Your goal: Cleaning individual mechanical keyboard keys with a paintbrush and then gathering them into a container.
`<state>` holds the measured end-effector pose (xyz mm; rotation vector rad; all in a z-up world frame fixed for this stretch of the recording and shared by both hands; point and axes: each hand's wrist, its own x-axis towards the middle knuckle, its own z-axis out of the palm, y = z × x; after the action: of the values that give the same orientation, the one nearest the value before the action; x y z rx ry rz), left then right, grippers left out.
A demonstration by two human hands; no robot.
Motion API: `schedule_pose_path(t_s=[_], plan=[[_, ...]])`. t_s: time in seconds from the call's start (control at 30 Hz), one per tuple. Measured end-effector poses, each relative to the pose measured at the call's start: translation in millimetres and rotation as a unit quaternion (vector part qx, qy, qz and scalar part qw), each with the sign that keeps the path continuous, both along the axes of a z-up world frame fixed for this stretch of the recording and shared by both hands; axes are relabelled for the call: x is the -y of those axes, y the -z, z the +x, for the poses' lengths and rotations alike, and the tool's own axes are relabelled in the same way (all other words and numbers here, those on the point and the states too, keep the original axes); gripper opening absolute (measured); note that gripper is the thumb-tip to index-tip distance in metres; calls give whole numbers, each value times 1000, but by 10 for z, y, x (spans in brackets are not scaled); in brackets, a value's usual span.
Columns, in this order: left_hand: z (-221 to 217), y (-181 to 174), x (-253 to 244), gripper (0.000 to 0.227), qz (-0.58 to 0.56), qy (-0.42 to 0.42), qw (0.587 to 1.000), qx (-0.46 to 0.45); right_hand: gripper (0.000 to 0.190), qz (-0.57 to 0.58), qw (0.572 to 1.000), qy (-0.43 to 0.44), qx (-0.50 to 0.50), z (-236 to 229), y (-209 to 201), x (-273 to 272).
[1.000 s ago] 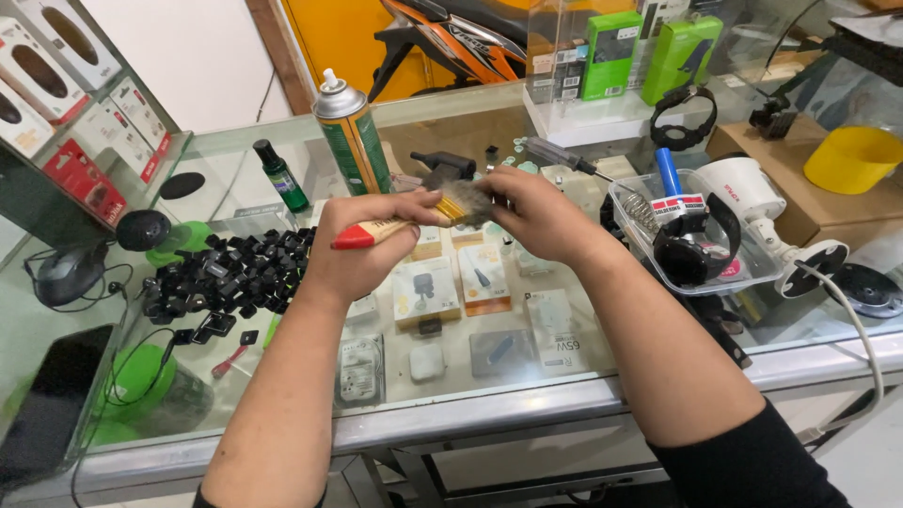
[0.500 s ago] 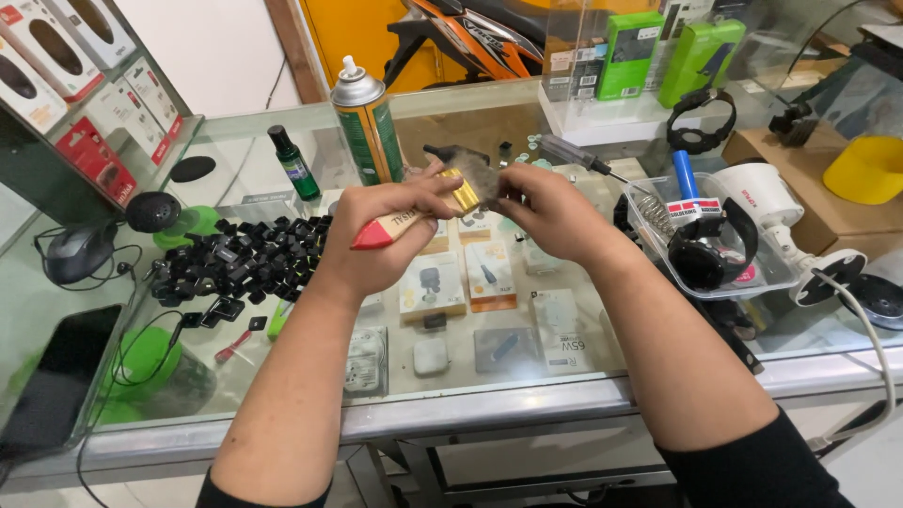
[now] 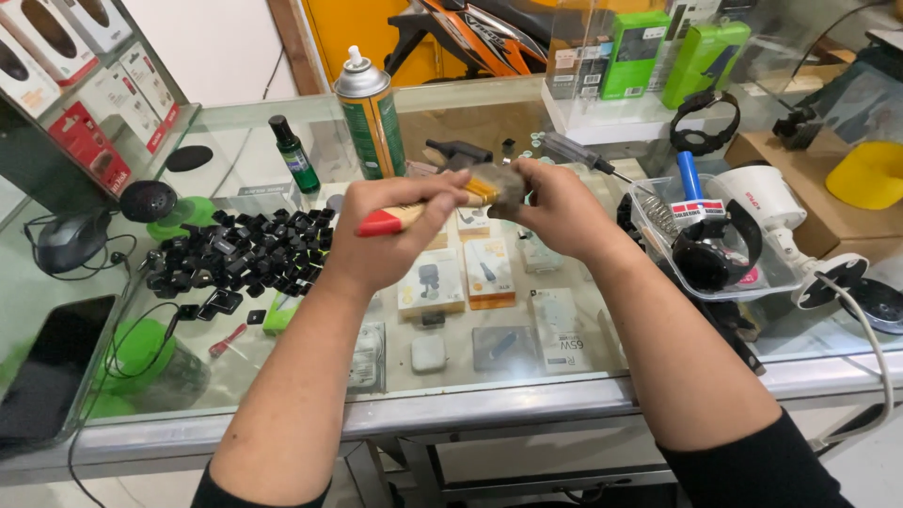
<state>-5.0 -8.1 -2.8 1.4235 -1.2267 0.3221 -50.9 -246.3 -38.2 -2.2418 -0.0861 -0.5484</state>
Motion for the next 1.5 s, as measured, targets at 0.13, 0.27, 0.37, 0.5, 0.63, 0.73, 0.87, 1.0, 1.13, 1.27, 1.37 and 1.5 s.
schedule_pose_path(t_s=[0.13,0.27,0.37,0.5,0.63,0.73,0.87,1.0,1.13,1.27,1.37,1.5], plan=[[66,3,-76,9,45,-29,998,43,19,-13,1000,-27,-2,27,41,15],[17,-59,-82,11,24,-15,998,61,24,-4,1000,-9,8,66,44,33],[58,-27,-89,12,40,-34,996,75,26,15,1000,-15,-1,27,75,39],[-18,-13,-46,15,-2,31,999,-22,31,101,993,-62,-8,29,106,10],[127,37,-81,12,18,-53,998,36,31,109,990,-89,-19,76,136,-23],[144,5,-111,13,-4,-63,998,5,29,122,988,-92,-11,63,62,-24],[203,30,-104,12,-23,-42,998,42,29,152,982,-112,-25,-6,24,-83],[84,-22,-96,14,-60,-15,996,63,33,221,963,-145,-44,-39,-21,-154],[71,-50,-133,10,-25,-8,996,81,32,270,951,-140,-59,-73,-38,-197],[61,-69,-157,11,-11,0,997,78,32,309,933,-176,-54,64,100,-24],[42,-96,-152,12,1,32,997,76,31,325,927,-175,-67,14,90,-30],[-63,-164,-183,14,-19,64,997,42,33,322,927,-172,-88,-58,6,-90]])
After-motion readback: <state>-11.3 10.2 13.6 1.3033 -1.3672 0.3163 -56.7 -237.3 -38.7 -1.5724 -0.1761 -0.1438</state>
